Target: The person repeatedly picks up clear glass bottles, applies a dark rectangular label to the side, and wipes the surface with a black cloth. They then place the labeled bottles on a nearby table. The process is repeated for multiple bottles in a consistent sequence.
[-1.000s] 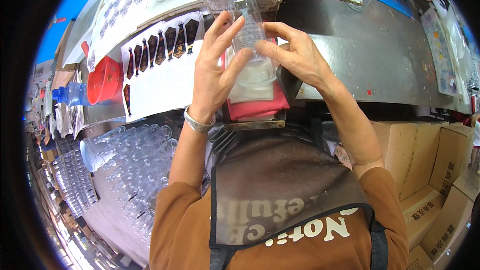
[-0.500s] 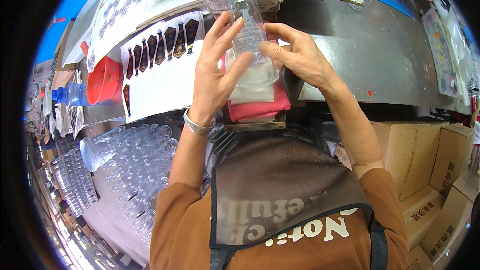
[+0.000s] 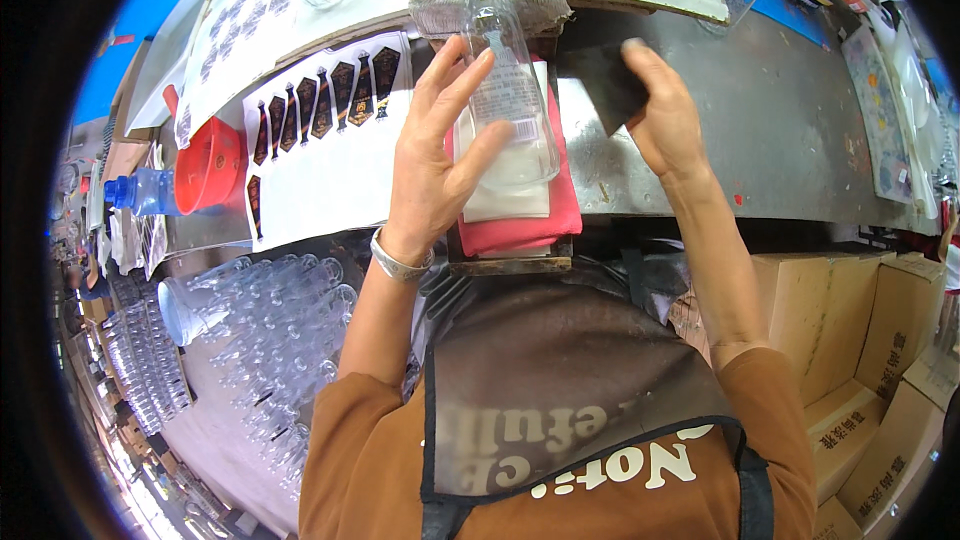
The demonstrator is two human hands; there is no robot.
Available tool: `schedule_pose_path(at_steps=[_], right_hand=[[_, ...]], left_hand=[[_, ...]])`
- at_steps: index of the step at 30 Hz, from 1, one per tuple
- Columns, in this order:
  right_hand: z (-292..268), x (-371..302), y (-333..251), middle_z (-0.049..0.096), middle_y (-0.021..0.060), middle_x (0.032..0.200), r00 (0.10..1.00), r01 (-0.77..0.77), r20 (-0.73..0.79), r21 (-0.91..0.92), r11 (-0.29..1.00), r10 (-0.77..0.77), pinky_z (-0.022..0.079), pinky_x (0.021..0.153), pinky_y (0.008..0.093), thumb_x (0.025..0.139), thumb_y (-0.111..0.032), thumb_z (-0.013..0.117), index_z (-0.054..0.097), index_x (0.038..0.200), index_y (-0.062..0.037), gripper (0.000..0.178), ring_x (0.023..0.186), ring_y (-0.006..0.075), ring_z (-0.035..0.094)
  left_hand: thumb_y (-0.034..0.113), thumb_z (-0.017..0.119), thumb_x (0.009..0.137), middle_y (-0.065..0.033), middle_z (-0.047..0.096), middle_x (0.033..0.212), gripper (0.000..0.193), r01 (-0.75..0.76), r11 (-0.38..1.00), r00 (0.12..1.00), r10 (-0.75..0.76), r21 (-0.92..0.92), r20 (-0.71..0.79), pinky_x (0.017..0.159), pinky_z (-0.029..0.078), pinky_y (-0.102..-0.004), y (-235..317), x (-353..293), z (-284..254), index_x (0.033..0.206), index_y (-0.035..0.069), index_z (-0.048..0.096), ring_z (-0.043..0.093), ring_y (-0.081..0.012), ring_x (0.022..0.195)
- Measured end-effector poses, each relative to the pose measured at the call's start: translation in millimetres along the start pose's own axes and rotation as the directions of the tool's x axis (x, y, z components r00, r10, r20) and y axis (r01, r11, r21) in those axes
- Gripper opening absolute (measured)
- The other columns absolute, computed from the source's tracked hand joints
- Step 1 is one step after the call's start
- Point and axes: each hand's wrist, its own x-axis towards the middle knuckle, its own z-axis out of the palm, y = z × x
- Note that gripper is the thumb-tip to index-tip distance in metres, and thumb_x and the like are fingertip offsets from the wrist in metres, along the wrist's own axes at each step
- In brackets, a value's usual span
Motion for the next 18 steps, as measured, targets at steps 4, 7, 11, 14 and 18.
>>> schedule_pose_path(at_steps=[4, 7, 11, 14, 18], right_hand=[[35.7, -10.7, -38.3, 0.069, 0.0052, 0.104, 0.89, 0.424, 0.411, -0.579, 0.697, -0.201, 0.052, 0.083, 0.0252, 0.093, -0.014, 0.068, 0.064, 0.12, 0.0003, 0.031, 0.094, 0.0086, 0.063], [50.9, 21.1, -48.6, 0.071, 0.0106, 0.099, 0.702, 0.685, 0.501, -0.668, 0.289, -0.507, 0.054, 0.077, 0.0283, 0.092, -0.013, 0.068, 0.067, 0.116, -0.0003, 0.027, 0.085, 0.0139, 0.066], [71.5, 20.1, -59.9, 0.071, 0.0164, 0.104, 0.525, 0.848, 0.811, -0.525, 0.073, -0.26, 0.054, 0.082, 0.0363, 0.089, -0.011, 0.069, 0.068, 0.113, -0.0015, 0.026, 0.09, 0.0323, 0.07], [81.9, 32.5, -77.5, 0.07, 0.0163, 0.102, 0.53, 0.762, 0.728, -0.634, -0.134, -0.434, 0.054, 0.082, 0.0376, 0.088, -0.011, 0.068, 0.067, 0.112, -0.0021, 0.026, 0.092, 0.0338, 0.069], [98.9, 16.7, -67.5, 0.07, 0.0149, 0.096, 0.589, 0.807, 0.808, -0.589, -0.047, -0.011, 0.054, 0.08, 0.0404, 0.086, -0.01, 0.069, 0.068, 0.107, -0.0039, 0.022, 0.089, 0.0345, 0.068]], left_hand=[[0.012, 0.075, 0.087, -0.0192, 0.042, 0.155, 0.064, -0.013, 1.0, 1.0, 0.013, -0.007, -0.01, 0.109, 0.043, -0.0413, -1.7, 0.1, 1.6, 0.146, 0.009, 0.052, 0.047, -0.0316, 0.138], [0.011, 0.076, 0.085, -0.0182, 0.042, 0.155, 0.075, 0.018, 0.993, 0.999, -0.021, -0.115, -0.03, 0.106, 0.046, -0.0406, -4.0, -0.4, 5.4, 0.152, 0.008, 0.042, 0.049, -0.0299, 0.137], [0.012, 0.079, 0.083, -0.0201, 0.039, 0.156, 0.095, 0.045, 0.989, 0.999, -0.047, -0.139, -0.013, 0.107, 0.045, -0.0411, -7.2, -3.5, 5.0, 0.159, 0.004, 0.023, 0.048, -0.03, 0.138], [0.02, 0.086, 0.076, -0.0274, 0.036, 0.156, 0.114, 0.006, 0.999, 1.0, -0.005, -0.04, 0.004, 0.113, 0.038, -0.0427, -3.5, -10.3, -0.9, 0.158, -0.005, 0.011, 0.044, -0.0356, 0.141], [0.025, 0.093, 0.064, -0.0346, 0.038, 0.151, 0.129, 0.031, 0.999, 0.999, -0.032, 0.017, 0.042, 0.114, 0.035, -0.0438, -7.6, -38.5, 4.5, 0.155, -0.011, 0.01, 0.042, -0.0436, 0.139]])
